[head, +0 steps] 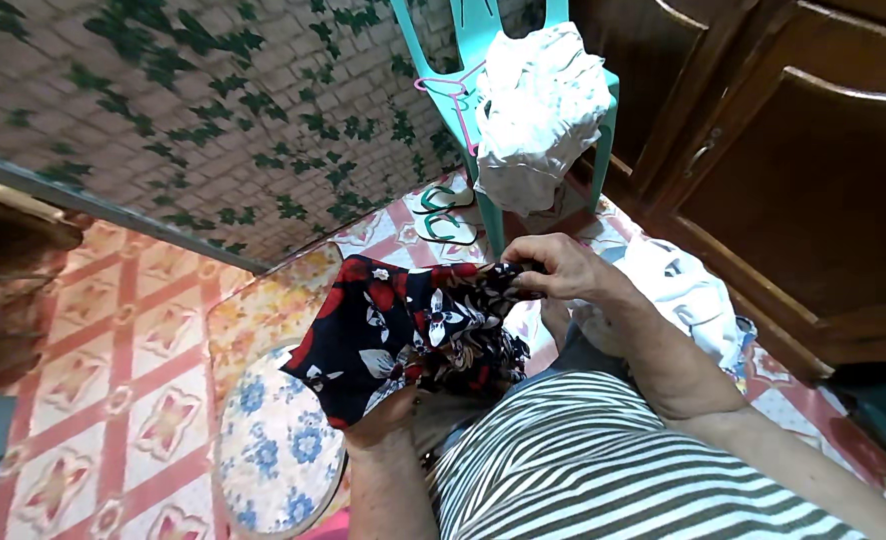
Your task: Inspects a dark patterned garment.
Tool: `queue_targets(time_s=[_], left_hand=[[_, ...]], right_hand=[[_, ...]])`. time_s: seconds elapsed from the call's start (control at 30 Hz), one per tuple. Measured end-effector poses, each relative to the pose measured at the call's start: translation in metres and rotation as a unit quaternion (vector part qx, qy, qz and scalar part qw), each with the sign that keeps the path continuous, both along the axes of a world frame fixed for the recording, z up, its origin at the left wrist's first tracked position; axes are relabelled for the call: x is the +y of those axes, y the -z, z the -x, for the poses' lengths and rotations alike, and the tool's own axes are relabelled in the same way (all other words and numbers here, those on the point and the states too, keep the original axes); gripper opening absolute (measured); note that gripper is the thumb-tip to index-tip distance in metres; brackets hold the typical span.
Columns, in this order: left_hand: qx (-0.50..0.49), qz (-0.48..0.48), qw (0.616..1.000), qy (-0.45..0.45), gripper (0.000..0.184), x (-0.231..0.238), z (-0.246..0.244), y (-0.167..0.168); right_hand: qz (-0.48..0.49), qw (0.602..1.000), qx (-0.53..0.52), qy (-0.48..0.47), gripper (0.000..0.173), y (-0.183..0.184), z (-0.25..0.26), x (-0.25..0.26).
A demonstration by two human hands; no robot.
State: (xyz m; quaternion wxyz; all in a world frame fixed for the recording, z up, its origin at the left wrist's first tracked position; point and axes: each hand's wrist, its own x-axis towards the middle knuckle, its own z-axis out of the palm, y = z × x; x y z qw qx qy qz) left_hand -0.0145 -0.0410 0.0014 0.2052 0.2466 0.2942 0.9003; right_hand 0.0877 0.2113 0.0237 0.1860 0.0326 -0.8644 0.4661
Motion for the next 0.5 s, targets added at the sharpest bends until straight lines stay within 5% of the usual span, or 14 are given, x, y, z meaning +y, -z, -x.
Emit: queue_targets(time_s=[0.17, 0.33, 0.5], left_hand=[[0.002, 0.013, 1.0, -0.021, 0.028, -0.003, -0.001, 0.003], [0.004, 0.033, 0.999, -0.026, 0.026, 0.0, -0.002, 0.003], [0.022, 0.038, 0.998, -0.033, 0.019, 0.001, -0.003, 0.004]], right_hand=[[0.088, 0.994, 0.045, 0.041, 0.012, 0.009, -0.002, 0.009], [0.306, 0.94, 0.143, 0.054, 0.012, 0.011, 0.005, 0.01], [0.392, 0.899, 0.187, 0.052, 0.018, 0.01, 0.009, 0.006]])
